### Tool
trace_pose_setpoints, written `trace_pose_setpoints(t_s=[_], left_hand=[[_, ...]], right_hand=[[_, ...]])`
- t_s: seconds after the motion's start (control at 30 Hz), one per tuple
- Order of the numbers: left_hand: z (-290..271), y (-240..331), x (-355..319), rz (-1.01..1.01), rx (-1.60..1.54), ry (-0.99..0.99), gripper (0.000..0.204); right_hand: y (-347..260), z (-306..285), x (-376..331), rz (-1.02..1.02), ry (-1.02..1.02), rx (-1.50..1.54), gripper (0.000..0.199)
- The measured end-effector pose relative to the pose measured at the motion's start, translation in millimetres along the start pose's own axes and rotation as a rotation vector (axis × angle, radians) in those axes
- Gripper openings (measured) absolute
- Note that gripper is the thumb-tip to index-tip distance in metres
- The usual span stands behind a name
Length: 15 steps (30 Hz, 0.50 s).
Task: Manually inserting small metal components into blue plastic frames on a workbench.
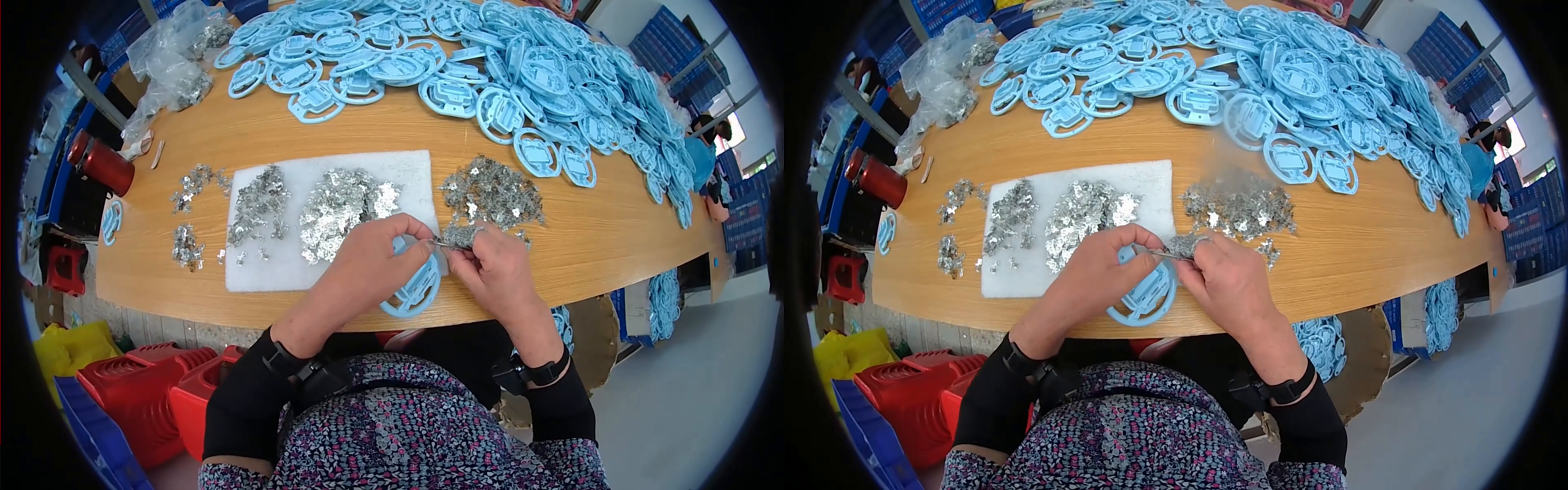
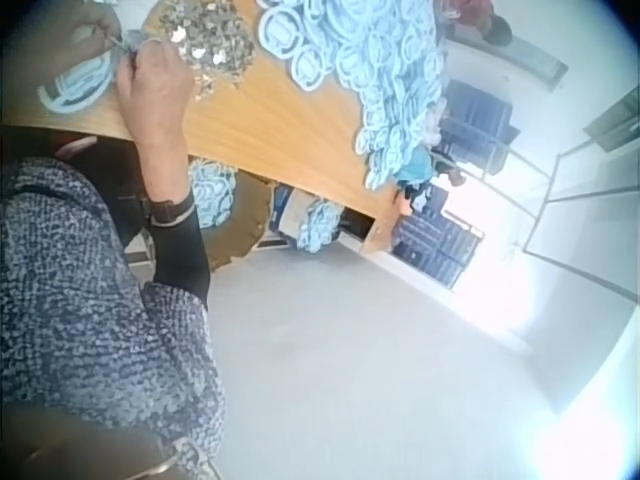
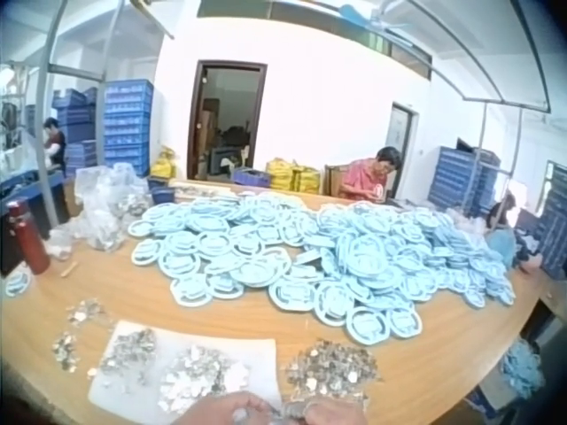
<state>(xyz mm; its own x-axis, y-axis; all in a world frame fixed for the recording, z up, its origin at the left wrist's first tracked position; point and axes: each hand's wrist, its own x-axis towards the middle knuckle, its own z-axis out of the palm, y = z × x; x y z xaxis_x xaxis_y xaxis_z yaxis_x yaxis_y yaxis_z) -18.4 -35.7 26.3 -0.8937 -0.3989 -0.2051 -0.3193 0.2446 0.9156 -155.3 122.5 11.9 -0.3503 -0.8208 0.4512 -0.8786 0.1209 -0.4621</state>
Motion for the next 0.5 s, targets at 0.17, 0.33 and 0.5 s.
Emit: trace_pose_setpoints(t_s=[0.17,0.33,0.5], left_hand=[[3,0,7,0.055,0.100,0.064,0.025],[2,-1,15,0.024,0.134,0.069,0.025],[0,-6,17,-0.019,0.091,0.076,0.026]], right_hand=[[3,2,-4,-0.026,-0.005,-0.096,0.026],[0,1,-4,-0.051,0.042,-0.163,0.026],[12,1,-8,-0.036,0.078,-0.169,0.026]])
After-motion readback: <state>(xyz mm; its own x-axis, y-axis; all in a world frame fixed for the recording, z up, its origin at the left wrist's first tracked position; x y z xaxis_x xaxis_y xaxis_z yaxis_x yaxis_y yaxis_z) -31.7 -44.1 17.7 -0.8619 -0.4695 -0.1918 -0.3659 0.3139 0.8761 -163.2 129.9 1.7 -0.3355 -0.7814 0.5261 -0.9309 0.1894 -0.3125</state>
